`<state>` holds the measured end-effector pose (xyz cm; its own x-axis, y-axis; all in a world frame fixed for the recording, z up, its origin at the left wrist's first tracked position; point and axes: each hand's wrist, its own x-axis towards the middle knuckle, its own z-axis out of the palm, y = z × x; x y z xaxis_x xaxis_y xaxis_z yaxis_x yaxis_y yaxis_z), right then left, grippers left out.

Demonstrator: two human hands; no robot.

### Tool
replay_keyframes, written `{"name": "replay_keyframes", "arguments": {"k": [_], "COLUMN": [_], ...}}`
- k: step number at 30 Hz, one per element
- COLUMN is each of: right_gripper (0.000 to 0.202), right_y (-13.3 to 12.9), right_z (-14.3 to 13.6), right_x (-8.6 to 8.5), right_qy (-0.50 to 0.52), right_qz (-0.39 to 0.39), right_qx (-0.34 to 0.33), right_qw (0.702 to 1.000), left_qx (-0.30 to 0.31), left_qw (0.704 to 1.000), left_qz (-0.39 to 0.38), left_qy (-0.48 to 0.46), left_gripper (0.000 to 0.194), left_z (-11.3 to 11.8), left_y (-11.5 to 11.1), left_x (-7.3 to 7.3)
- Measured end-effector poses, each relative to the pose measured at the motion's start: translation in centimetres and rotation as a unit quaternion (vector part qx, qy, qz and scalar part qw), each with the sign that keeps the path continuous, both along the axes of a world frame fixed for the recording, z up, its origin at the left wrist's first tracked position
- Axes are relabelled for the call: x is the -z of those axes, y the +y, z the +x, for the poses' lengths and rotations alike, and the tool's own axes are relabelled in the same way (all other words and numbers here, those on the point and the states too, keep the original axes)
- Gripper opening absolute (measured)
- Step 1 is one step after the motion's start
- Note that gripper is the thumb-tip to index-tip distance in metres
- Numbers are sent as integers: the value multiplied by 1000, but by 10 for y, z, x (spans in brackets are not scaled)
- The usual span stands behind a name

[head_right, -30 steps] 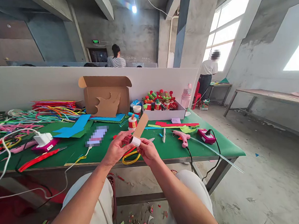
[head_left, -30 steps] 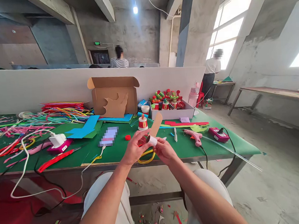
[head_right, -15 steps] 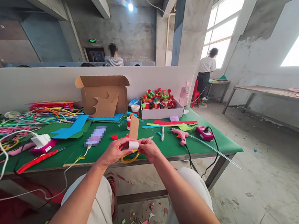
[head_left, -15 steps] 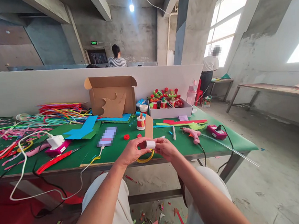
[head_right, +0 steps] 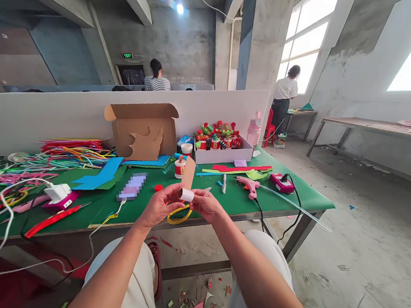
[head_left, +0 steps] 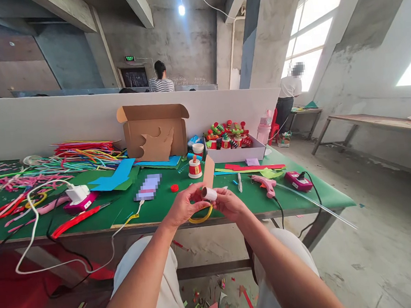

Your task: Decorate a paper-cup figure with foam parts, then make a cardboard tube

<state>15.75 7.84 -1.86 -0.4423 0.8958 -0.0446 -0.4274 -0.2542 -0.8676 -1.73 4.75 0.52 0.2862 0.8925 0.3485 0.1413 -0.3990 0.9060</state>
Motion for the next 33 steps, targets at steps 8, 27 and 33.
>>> {"name": "replay_keyframes", "arguments": {"k": [8, 27, 33], "right_gripper": [24, 27, 32], "right_y": [-2, -4, -6], "right_z": [-2, -3, -1], "right_x": [-2, -6, -8], "right_qy": [70, -150, -165], "right_qz": [-3, 135, 136], "right_qx": [34, 30, -3], "right_qw": [997, 979, 977], "left_qx": [-61, -55, -103], "left_qw": [993, 972, 976], "left_qz": [-8, -187, -159], "left_qy": [-97, -133, -104], "left_gripper": [43, 48, 42], "left_z": [2, 7, 7], "left_y": [-1, 2, 2], "left_x": [-10, -8, -10]}}
